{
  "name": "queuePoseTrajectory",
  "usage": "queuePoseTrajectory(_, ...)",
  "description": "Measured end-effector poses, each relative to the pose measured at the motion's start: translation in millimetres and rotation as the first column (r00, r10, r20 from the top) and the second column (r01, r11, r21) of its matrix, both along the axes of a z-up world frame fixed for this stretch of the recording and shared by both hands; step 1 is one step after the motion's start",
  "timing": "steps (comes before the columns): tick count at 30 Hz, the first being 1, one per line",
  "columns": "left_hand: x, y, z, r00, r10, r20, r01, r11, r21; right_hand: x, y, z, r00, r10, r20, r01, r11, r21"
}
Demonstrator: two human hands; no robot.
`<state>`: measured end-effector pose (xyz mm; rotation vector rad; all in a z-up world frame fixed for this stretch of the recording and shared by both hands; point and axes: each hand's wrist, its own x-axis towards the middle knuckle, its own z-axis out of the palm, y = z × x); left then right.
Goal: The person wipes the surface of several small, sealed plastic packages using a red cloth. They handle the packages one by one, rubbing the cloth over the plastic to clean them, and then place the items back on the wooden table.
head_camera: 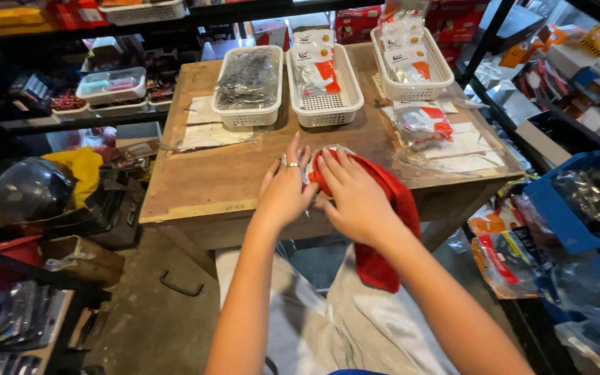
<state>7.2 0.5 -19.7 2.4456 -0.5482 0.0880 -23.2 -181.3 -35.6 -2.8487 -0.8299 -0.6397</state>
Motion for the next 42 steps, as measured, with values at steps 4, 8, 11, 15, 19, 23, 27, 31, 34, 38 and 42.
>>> queuePoseTrajectory(4, 1, 0, -8, 0.999, -0.022, 0.028, 0.022, 1.000, -0.004, 11, 7, 5, 0.998, -0.040, -0.045, 0.039, 0.999, -0.036)
queuePoseTrajectory(8, 5, -2, -14, 0.995, 0.029, 0.093, -0.041, 0.989, 0.140, 53, 10, 2, 0.991, -0.077, -0.113, 0.075, 0.997, -0.029)
queuePoseTrajectory(11, 9, -2, -12, 0.998, 0.038, 0.047, -0.044, 0.989, 0.140, 46, 11, 10, 0.994, -0.072, -0.086, 0.069, 0.997, -0.036)
queuePoseTrajectory(15, 1, -1, 11, 0.999, -0.002, -0.052, 0.004, 1.000, 0.029, 1, 2, 14, 0.999, -0.023, -0.037, 0.022, 0.999, -0.038)
queuePoseTrajectory(19, 5, -1, 2, 0.998, -0.005, -0.055, 0.006, 1.000, 0.020, 0, -4, 7, 0.998, -0.045, -0.048, 0.042, 0.997, -0.061)
queuePoseTrajectory(23, 14, -4, -11, 0.999, 0.033, 0.029, -0.036, 0.992, 0.122, 36, 7, 4, 0.994, -0.085, -0.071, 0.081, 0.995, -0.059)
queuePoseTrajectory(27, 10, -8, -2, 0.998, 0.051, -0.022, -0.048, 0.993, 0.107, 87, 11, -11, 0.971, -0.146, -0.189, 0.143, 0.989, -0.030)
queuePoseTrajectory(31, 15, -4, 0, 0.997, 0.018, -0.078, -0.014, 0.999, 0.051, 44, 10, 10, 0.998, -0.060, -0.030, 0.059, 0.998, -0.008)
queuePoseTrajectory(34, 16, -3, 5, 0.994, -0.005, -0.110, 0.006, 1.000, 0.012, 29, 4, 11, 0.996, 0.077, 0.054, -0.076, 0.997, -0.014)
queuePoseTrajectory(38, 26, -1, -18, 0.997, 0.026, -0.073, -0.020, 0.996, 0.086, 27, 15, 12, 0.999, 0.036, -0.004, -0.036, 0.999, -0.019)
queuePoseTrajectory(42, 19, -4, 3, 0.993, 0.110, 0.041, -0.116, 0.970, 0.214, 58, 21, 5, 0.999, -0.017, -0.034, 0.015, 0.999, -0.043)
